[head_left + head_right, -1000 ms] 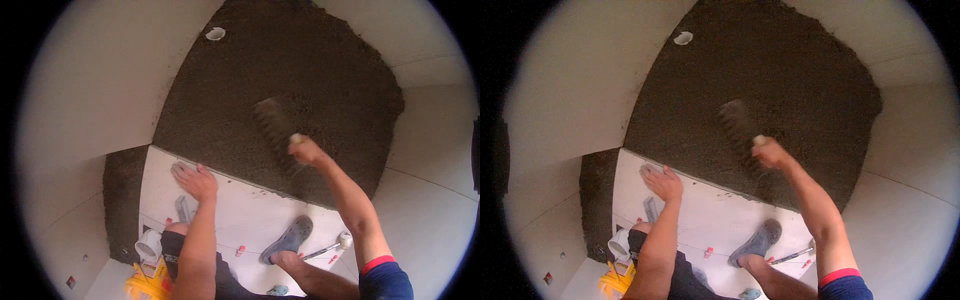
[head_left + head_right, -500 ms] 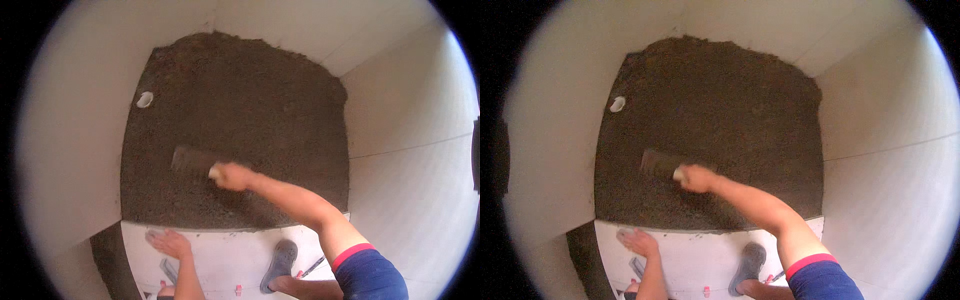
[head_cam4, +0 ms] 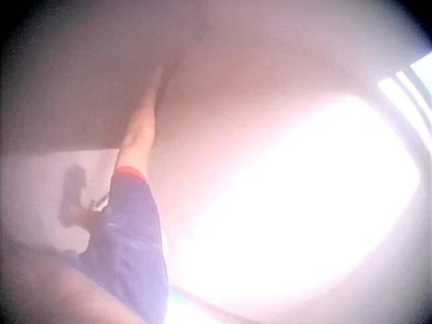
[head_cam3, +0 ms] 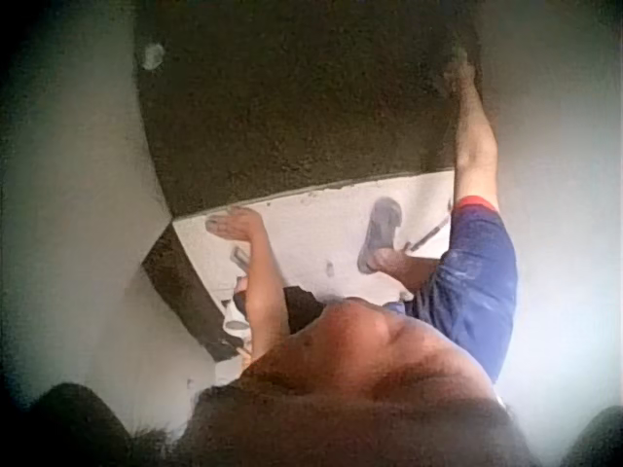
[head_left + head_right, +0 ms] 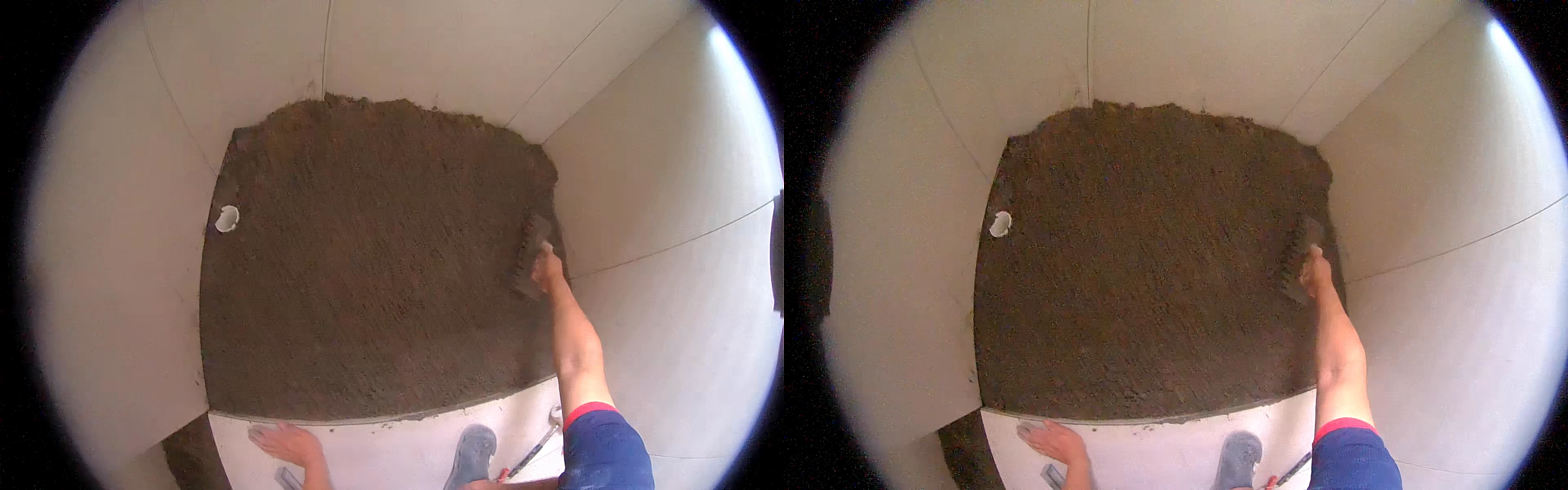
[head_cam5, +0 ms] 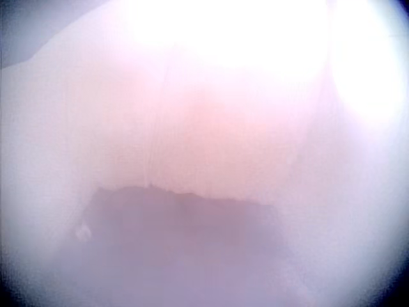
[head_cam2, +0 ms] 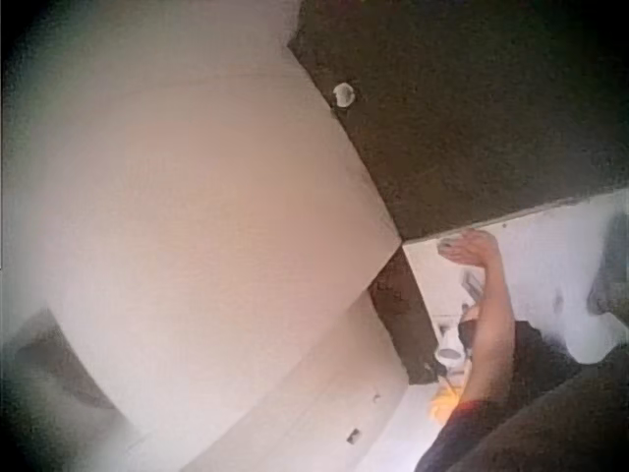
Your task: The person levels a bed of mortar on the floor using a notched trowel, then picks up and inspects components from cardboard boxes in a renovation room.
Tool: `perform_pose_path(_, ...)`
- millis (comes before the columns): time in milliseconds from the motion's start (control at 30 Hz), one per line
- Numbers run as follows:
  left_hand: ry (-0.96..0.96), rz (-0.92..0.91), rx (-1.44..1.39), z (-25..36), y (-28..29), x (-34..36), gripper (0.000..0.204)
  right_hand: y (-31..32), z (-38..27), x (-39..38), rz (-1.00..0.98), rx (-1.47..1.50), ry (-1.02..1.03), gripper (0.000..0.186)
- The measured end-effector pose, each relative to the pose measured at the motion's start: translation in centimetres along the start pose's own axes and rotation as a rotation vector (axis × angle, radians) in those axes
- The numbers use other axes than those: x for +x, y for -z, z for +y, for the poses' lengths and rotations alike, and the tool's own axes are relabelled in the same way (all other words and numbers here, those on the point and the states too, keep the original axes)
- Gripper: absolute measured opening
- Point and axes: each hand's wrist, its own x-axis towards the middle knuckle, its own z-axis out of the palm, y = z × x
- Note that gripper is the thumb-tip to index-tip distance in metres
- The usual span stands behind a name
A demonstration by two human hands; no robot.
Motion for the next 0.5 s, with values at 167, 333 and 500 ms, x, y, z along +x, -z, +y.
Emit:
perform_pose_path(167, -0.078, 0.054, -0.040, 0.9, -0.2, -0.4, 0.059, -7.9, -3.3, 1.6, -0.264, 0.314, -0.029, 0.039)
perform_pose_path(333, -0.051, 0.069, 0.005, -0.4, -0.3, 0.2, 0.061, -26.3, -4.8, -5.1, -0.617, 0.199, -0.122, 0.040)
perform_pose_path(500, -0.001, -0.042, -0.037, 1.2, 1.4, 0.3, 0.062, -33.9, -2.7, -14.6, -0.780, -0.440, 0.192, 0.063)
